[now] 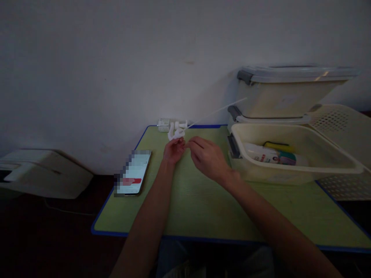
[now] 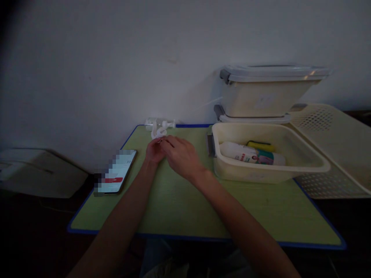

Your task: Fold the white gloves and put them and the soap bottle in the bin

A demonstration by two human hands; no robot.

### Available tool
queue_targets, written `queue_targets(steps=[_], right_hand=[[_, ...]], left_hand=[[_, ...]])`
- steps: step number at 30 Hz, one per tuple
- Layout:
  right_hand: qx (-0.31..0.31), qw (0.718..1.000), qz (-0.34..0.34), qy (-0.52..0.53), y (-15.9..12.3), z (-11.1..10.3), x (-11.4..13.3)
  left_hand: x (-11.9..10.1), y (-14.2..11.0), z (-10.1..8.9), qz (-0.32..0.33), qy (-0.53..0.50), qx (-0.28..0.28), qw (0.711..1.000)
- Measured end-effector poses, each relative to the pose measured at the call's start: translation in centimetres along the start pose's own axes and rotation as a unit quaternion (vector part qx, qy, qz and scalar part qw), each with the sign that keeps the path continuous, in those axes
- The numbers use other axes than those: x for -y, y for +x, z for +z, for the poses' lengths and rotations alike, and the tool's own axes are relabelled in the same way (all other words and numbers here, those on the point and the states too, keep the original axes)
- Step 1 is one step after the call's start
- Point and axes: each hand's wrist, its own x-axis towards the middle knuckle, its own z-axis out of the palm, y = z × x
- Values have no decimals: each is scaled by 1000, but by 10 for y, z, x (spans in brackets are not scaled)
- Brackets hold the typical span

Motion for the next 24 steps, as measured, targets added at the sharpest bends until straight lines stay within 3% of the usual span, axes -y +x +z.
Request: queue_targets(steps=[4, 9, 18, 24], right_hand=[[-7, 993, 1, -117, 0, -44, -3], [31, 973, 84, -211, -13, -81, -26], [142, 949, 119, -254, -53, -111, -53], [121, 959, 133, -218, -74, -130, -65]], left_hand=[[4, 1, -2, -23, -1, 20, 1000], [9, 1, -3, -59, 12, 42, 997], [24, -9, 9, -112, 63, 86, 988], [25, -18, 23, -125, 104, 117, 980]])
